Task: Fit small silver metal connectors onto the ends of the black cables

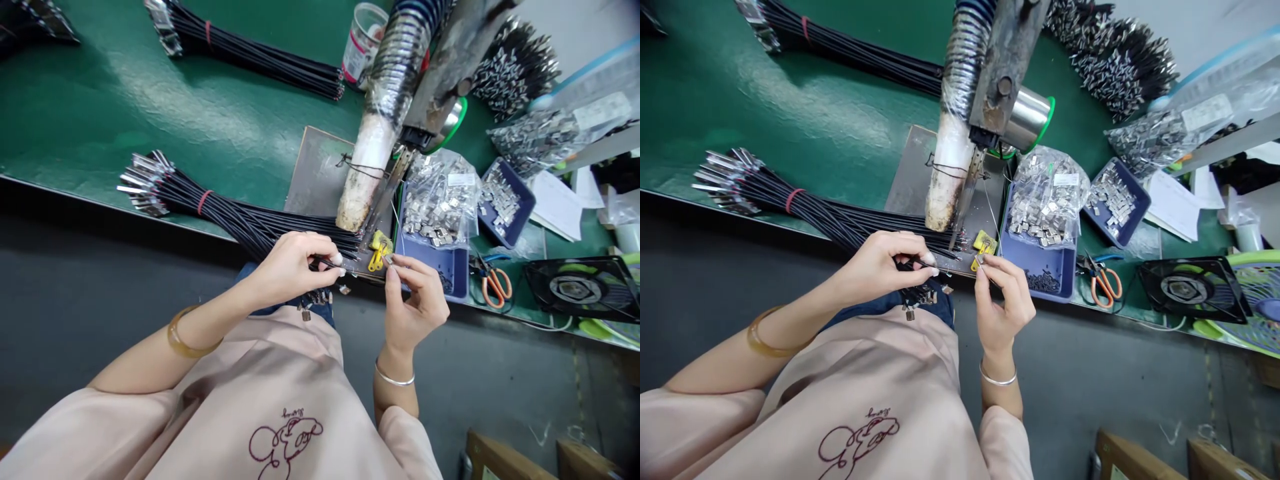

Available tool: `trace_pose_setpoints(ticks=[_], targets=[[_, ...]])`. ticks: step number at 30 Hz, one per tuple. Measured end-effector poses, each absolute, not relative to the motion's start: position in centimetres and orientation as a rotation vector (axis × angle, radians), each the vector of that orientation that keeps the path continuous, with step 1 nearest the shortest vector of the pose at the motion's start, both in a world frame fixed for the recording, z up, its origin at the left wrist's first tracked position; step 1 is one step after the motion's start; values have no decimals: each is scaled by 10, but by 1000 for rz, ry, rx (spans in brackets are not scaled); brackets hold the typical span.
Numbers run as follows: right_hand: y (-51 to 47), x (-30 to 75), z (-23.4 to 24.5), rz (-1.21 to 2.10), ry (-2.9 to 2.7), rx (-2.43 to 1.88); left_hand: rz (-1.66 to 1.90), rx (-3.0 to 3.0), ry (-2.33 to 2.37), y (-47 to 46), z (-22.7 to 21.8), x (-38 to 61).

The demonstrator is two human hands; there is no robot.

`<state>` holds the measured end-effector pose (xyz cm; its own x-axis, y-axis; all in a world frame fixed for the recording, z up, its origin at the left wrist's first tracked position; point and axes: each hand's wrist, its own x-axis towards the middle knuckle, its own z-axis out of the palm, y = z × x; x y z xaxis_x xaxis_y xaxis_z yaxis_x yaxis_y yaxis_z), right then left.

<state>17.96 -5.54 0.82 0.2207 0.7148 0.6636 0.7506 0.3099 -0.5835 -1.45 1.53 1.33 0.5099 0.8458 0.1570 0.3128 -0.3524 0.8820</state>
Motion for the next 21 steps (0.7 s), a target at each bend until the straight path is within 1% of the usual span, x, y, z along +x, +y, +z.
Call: trace_pose_setpoints(ticks=[8,12,17,21], targets=[[-56,182,6,-44,-1480,-1406,721,2038,950,14,17,-17],[-58,180,5,-4,-1475,-1414,796,2098,874,13,16,-17],[-62,175,6,203,-1436,-1441,949,2257,748,8,13,-9],[-61,171,7,443,-1427,-1470,950,2108,780,8,11,-8]])
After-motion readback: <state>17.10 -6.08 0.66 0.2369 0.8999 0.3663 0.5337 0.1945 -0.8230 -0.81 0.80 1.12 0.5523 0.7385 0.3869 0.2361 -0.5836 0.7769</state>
